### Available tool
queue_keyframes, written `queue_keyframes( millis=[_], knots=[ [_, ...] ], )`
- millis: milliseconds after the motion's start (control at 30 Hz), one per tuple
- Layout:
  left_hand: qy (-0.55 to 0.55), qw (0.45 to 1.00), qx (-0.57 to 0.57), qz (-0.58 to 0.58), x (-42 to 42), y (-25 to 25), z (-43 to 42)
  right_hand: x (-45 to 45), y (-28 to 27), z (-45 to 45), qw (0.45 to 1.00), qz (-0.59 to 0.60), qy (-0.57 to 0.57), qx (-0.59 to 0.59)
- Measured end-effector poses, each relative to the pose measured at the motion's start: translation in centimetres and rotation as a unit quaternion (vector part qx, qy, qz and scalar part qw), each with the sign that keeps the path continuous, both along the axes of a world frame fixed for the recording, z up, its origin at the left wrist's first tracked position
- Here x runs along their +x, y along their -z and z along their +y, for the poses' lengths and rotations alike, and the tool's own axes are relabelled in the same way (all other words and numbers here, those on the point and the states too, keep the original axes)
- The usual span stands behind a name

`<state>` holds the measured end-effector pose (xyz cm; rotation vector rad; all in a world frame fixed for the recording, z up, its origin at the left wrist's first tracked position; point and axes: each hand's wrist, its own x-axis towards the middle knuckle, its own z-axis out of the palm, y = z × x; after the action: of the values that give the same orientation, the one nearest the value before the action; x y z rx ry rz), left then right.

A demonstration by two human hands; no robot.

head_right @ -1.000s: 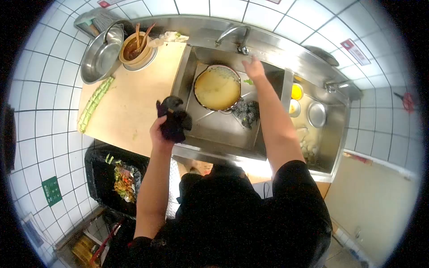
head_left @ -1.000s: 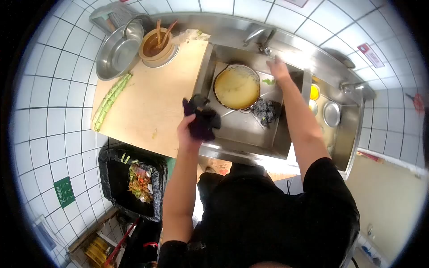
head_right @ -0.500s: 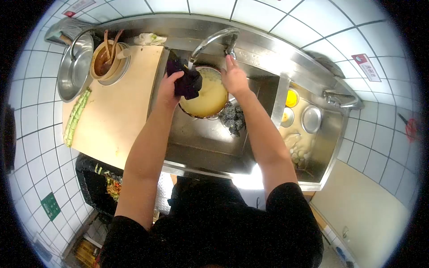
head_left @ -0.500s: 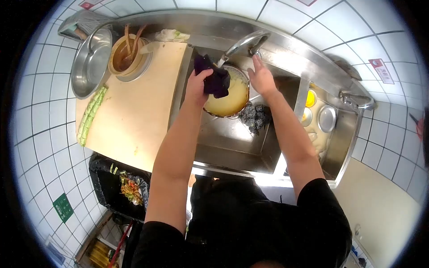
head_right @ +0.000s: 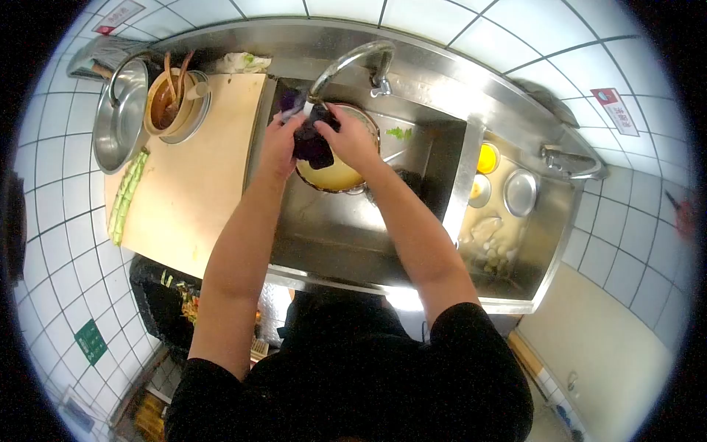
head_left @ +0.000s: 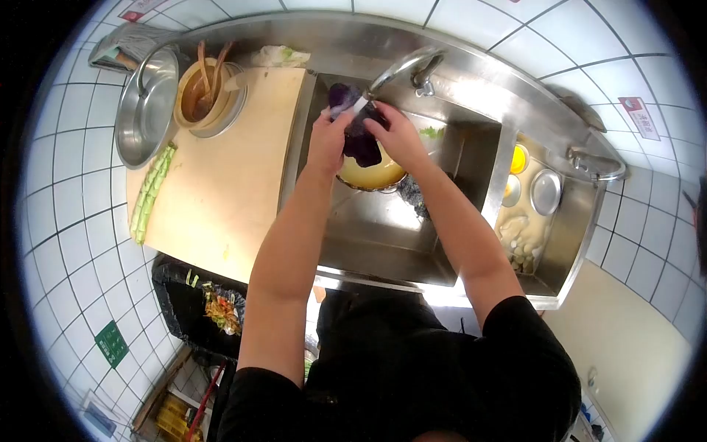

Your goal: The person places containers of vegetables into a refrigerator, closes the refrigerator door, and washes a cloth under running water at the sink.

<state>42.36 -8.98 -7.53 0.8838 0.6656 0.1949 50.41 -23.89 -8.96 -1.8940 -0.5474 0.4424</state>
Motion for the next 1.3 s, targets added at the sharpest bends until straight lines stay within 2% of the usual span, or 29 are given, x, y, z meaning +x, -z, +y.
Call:
queue_keyframes(
  millis=[100,133,233,267,333,367,433,467,500,533,700,733,800,833,867,933,967,1067,1133,1200,1267,1300],
  knots=[
    [0.008,0.997,0.081,0.003,0.5,0.3,0.8,0.3,0.0,0.8,0.997,0.024,0.053,-0.053],
    [0.010,0.993,0.114,0.008,0.4,0.3,1.2,0.1,-0.2,1.0,0.998,0.023,0.058,-0.030],
    [-0.046,0.930,0.307,0.198,0.0,-2.3,2.0,-0.2,-0.9,1.0,0.997,0.016,0.072,0.034],
    [-0.098,0.957,0.253,0.108,-0.2,0.8,2.5,0.0,-0.9,1.2,0.997,-0.003,0.062,0.052],
    [-0.048,0.915,0.382,0.123,-0.9,2.8,2.5,0.2,-1.1,1.4,0.994,-0.040,0.046,0.088],
    [-0.021,0.887,0.444,0.129,-1.1,3.5,2.5,0.2,-1.5,1.5,0.995,-0.014,0.032,0.088],
    [-0.099,0.827,0.534,0.144,-1.0,1.6,-0.3,0.2,-3.7,1.9,0.995,0.039,0.007,0.089],
    [-0.097,0.914,0.383,0.086,-0.6,0.3,-0.9,0.0,-3.6,2.2,0.997,0.045,-0.008,0.065],
    [-0.092,0.971,0.219,0.026,-0.4,-0.7,-1.3,-0.1,-3.4,2.6,0.998,0.051,-0.024,0.041],
    [-0.074,0.981,0.178,0.021,-0.4,-0.8,-1.5,-0.2,-3.3,3.0,0.997,0.058,-0.041,0.017],
    [-0.036,0.998,-0.029,-0.037,0.5,-0.9,-1.6,-1.3,-2.8,3.7,0.988,-0.084,-0.116,0.058],
    [-0.025,0.997,-0.062,-0.024,0.5,0.1,-0.8,-1.8,-2.9,3.5,0.983,-0.120,-0.128,0.062],
    [0.000,0.992,-0.127,-0.001,0.1,1.2,1.0,-2.9,-2.8,2.7,0.981,-0.120,-0.126,0.083],
    [-0.027,0.993,-0.112,-0.008,0.3,1.2,0.9,-3.3,-2.7,2.3,0.980,-0.121,-0.125,0.093],
    [-0.053,0.994,-0.098,-0.016,0.6,1.1,0.7,-3.3,-2.6,1.4,0.986,-0.038,-0.113,0.115],
    [-0.074,0.996,-0.049,-0.009,1.4,-1.7,-0.2,-2.8,-0.4,0.5,0.989,-0.081,0.069,0.101],
    [-0.078,0.995,-0.066,0.004,1.8,-2.6,-0.3,-2.7,0.9,0.1,0.978,-0.099,0.159,0.092],
    [-0.071,0.991,-0.113,0.021,2.2,-3.3,-0.3,-1.0,3.7,0.1,0.967,0.093,0.226,0.065],
    [-0.052,0.989,-0.137,-0.001,2.2,-3.2,0.0,0.2,5.8,0.5,0.936,0.213,0.252,0.120],
    [-0.025,0.982,-0.180,-0.054,2.0,-3.5,0.2,0.7,6.1,0.7,0.882,0.333,0.282,0.178],
    [0.003,0.975,-0.203,-0.092,1.9,-3.8,0.3,1.0,4.9,1.0,0.800,0.453,0.315,0.234],
    [0.015,0.973,-0.204,-0.102,1.8,-3.9,0.4,1.0,5.3,1.0,0.764,0.509,0.271,0.290]
  ],
)
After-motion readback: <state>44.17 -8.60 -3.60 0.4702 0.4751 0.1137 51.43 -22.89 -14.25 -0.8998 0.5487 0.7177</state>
